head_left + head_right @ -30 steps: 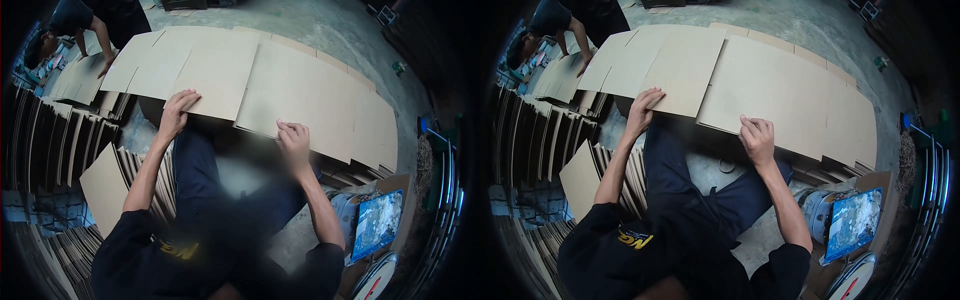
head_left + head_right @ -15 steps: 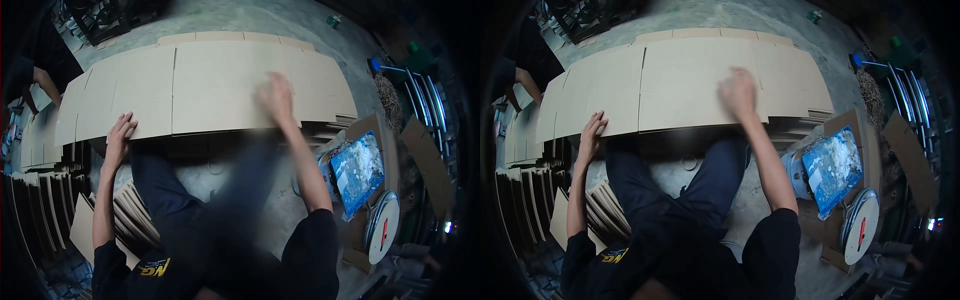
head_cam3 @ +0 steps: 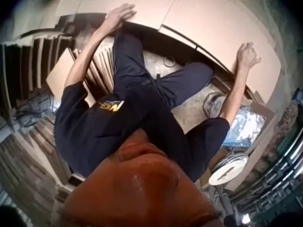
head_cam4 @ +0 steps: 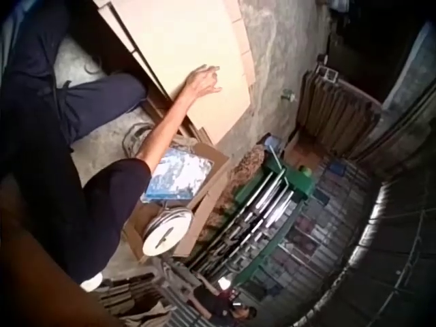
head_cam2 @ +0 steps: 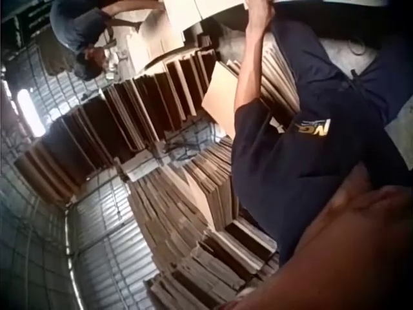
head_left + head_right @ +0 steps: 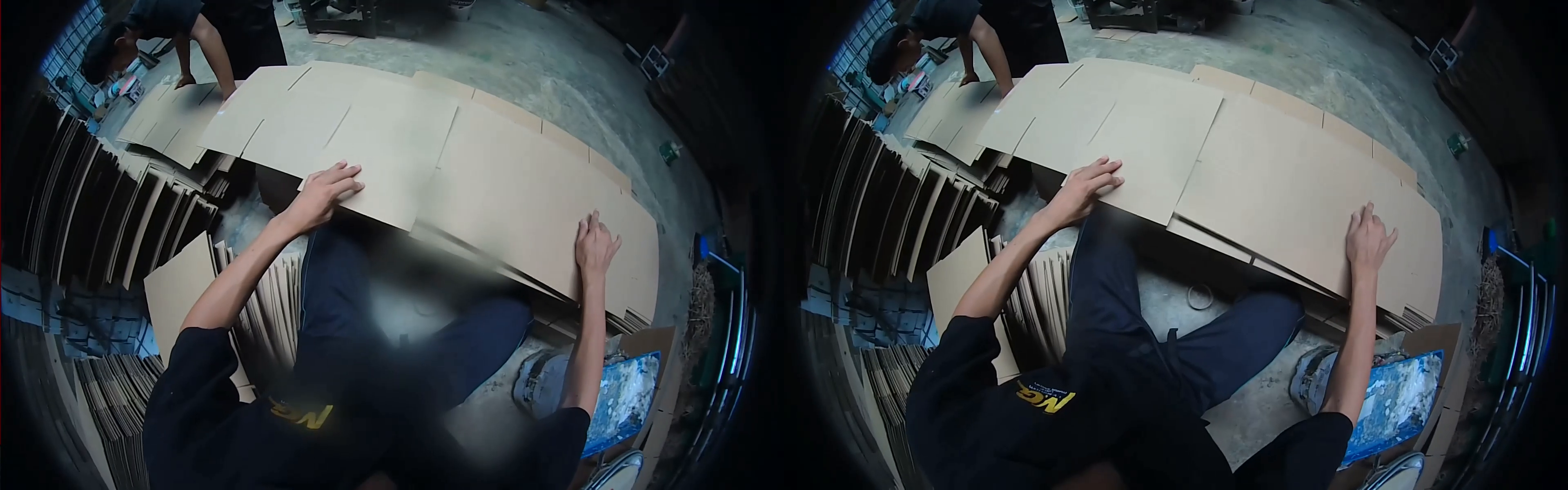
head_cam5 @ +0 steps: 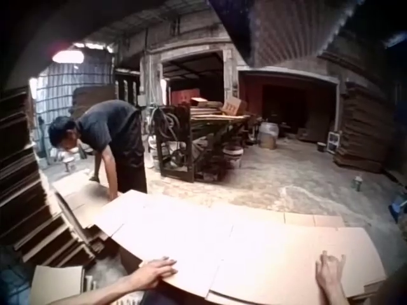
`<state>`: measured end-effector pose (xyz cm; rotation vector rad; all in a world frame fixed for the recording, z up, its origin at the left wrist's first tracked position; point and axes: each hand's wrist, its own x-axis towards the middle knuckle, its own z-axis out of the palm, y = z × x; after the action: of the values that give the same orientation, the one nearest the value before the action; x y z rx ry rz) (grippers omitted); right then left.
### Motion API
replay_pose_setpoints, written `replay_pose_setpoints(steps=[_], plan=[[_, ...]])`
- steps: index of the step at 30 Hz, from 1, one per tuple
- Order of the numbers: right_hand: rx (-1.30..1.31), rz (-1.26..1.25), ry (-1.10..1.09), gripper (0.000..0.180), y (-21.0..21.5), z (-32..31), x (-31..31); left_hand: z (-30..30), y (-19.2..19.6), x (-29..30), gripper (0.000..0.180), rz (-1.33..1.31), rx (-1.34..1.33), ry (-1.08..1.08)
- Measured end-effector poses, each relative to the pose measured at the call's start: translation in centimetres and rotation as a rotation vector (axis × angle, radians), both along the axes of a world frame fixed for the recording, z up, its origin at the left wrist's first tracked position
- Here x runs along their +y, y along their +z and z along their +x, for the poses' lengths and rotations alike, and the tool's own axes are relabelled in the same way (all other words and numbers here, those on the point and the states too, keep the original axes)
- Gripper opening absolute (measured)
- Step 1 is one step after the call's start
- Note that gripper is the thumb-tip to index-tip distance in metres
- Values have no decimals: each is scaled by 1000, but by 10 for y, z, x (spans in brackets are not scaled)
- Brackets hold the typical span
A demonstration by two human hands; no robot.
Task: Folding large cardboard sheets and applying adhesive and labels to prepare them for box assembly.
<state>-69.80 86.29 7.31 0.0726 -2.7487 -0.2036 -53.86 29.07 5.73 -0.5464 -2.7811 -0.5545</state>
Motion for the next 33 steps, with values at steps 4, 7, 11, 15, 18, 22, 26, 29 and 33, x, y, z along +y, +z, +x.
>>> replay_pose_setpoints(steps=[4,7,11,15,18,22,26,29,33], plan=[[17,-34,-13,47,-6,9,-4,-2,-3,-4,64,-8,-21,-30],[-25,-31,14,46,-3,14,-1,0,-5,-5,66,-8,-57,-10],[-31,-235,152,41,-16,21,8,3,-6,-6,67,7,-47,-12],[-51,-255,212,40,-6,25,16,-3,-5,-8,67,11,-59,-37],[-7,-164,214,43,-1,29,-6,-6,-4,-11,65,17,-56,-49],[-197,-472,700,58,14,76,-129,-6,2,-10,62,5,-82,-66],[-313,-350,935,64,8,122,-217,-4,10,-6,64,-29,-211,-58],[-201,-285,967,50,-16,117,-225,-1,13,2,65,-51,-220,-31],[-119,-271,998,45,-33,121,-227,0,15,4,63,-65,-220,13]])
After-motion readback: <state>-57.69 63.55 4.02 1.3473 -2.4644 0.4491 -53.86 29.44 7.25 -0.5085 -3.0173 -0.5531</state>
